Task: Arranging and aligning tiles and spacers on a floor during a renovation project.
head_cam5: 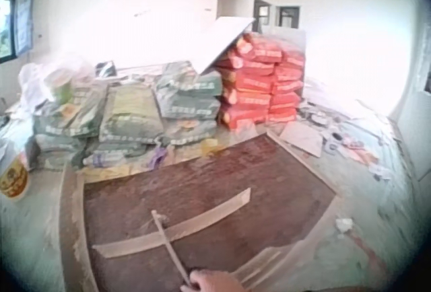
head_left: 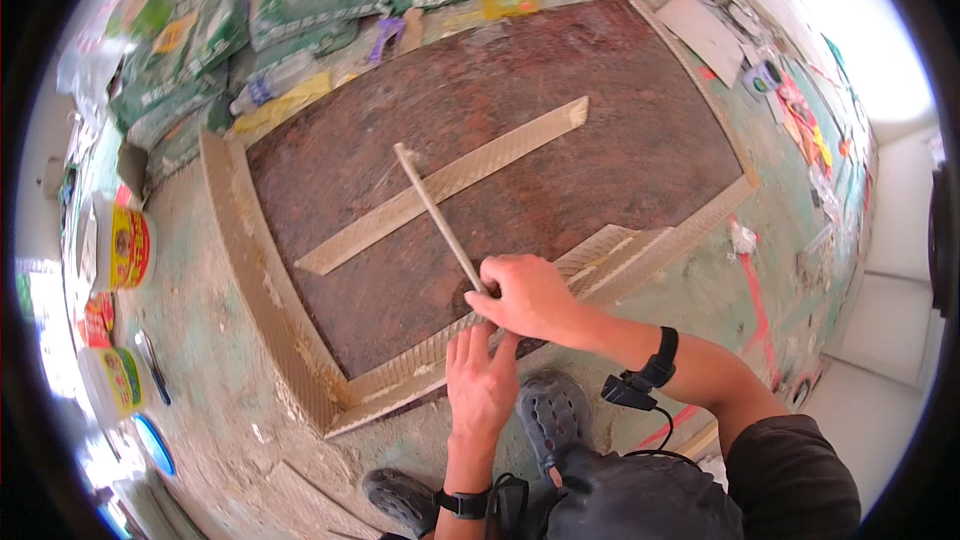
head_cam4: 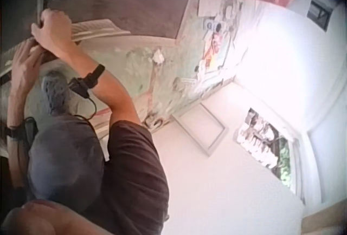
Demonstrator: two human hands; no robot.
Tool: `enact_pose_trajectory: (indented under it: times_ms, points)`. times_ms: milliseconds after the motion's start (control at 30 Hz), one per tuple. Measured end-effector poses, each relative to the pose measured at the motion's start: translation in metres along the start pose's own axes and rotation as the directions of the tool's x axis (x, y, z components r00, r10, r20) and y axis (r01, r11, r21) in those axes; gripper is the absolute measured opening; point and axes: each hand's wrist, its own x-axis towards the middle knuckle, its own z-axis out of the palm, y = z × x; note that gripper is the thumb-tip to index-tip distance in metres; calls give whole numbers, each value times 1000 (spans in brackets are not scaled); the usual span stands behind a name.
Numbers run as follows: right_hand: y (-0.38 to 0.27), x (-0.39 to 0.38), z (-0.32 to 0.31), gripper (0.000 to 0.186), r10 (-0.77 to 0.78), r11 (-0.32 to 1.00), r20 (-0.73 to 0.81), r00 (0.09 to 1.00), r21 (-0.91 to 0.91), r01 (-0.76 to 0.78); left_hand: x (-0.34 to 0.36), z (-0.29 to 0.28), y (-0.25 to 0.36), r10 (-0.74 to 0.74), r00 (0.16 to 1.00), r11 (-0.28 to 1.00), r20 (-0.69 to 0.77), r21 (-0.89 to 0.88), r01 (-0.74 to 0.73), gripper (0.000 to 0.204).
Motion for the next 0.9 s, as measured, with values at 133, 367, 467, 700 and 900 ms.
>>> enact_pose_trajectory:
  times_ms: [133,367,467,700,900]
  points:
    - [7,-2,-2,36,-17,1000,8,1000,-10,17,5,1,6,-8,1000,1000,17,0,8,22]
    - [42,-9,-44,77,-240,971,137,961,31,238,5,8,9,-7,999,1000,31,8,7,36]
    - [59,-18,-67,86,-384,920,173,907,-14,392,6,5,9,10,999,1000,49,5,-11,43]
    - [78,-43,-92,82,-516,805,174,839,-236,544,8,6,11,2,995,998,101,63,-8,44]
    - [96,-79,-105,40,-546,828,-338,767,-74,556,17,4,11,15,979,996,202,85,-33,44]
